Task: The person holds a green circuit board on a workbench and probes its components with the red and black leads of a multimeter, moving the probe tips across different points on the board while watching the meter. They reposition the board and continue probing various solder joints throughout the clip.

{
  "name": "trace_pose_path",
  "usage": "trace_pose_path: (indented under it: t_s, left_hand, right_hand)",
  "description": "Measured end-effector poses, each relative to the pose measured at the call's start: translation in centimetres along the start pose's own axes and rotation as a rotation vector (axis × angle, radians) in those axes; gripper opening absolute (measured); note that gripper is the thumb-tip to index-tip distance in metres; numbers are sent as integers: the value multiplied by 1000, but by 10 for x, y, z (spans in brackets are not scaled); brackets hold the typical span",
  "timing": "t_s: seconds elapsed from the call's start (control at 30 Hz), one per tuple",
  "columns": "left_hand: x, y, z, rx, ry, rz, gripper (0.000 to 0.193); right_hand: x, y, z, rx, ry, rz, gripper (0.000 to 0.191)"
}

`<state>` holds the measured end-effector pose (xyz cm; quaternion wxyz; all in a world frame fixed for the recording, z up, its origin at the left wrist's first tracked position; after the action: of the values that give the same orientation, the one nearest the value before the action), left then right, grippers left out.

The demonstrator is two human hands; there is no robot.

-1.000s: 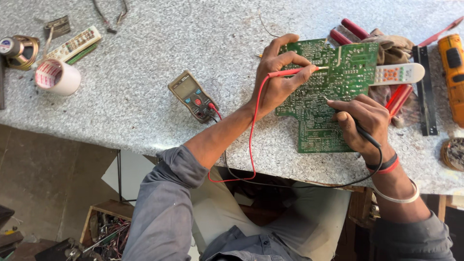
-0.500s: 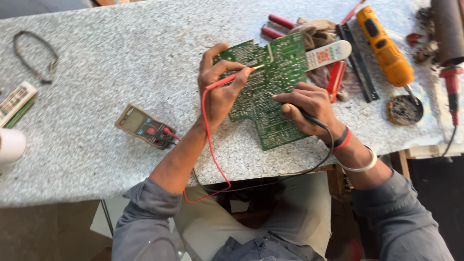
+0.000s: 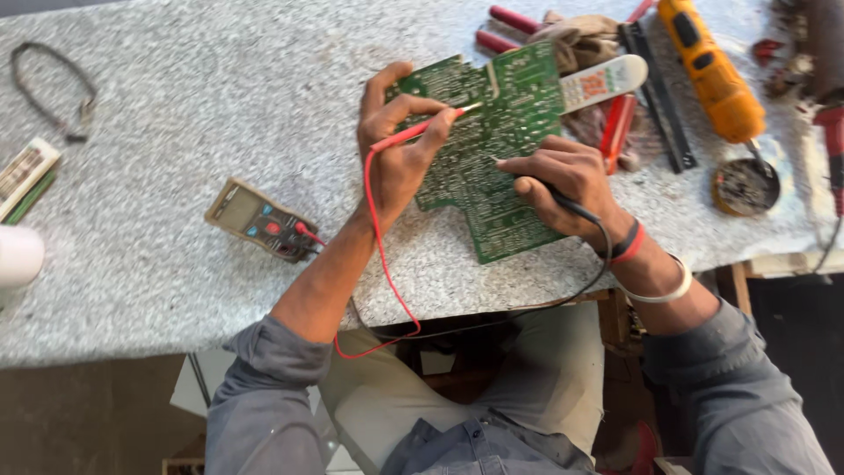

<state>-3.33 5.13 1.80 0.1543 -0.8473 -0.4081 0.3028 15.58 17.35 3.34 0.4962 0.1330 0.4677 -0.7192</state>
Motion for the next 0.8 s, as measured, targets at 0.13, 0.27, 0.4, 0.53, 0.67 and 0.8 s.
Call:
trace_pose_path:
  t_s: [0.13, 0.27, 0.4, 0.53, 0.67, 0.8]
  left_hand:
    - [3, 0, 3, 33, -24, -36, 16]
    - [8, -2, 6, 69, -46, -56, 16]
    - [11, -1, 6, 86, -66, -79, 17]
    - [10, 0, 9, 57, -42, -63, 21]
    - [12, -1, 10, 64, -27, -53, 22]
    - [11, -1, 9, 64, -20, -57, 22]
  right_hand:
    - [0, 2, -2, 20, -8, -16, 36]
    - [-1, 3, -5, 33, 10, -9, 35]
    - [-1, 5, -6, 27, -7, -18, 37]
    - [0, 7, -8, 43, -6, -4, 39]
    - [-2, 8, -8, 49, -3, -12, 39]
    - [-2, 6, -6, 39, -1, -5, 40]
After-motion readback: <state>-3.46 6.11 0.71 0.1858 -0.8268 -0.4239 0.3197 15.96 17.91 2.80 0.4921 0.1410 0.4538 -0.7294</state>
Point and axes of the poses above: each hand's wrist, its own y-axis away from the middle knuckle, its own x-axis out of the palm, z = x × y, the point moved 7 cm from there along -y, towards the middle knuckle, and after that the axes turned 3 degrees about -y, right-handed, at the moved point
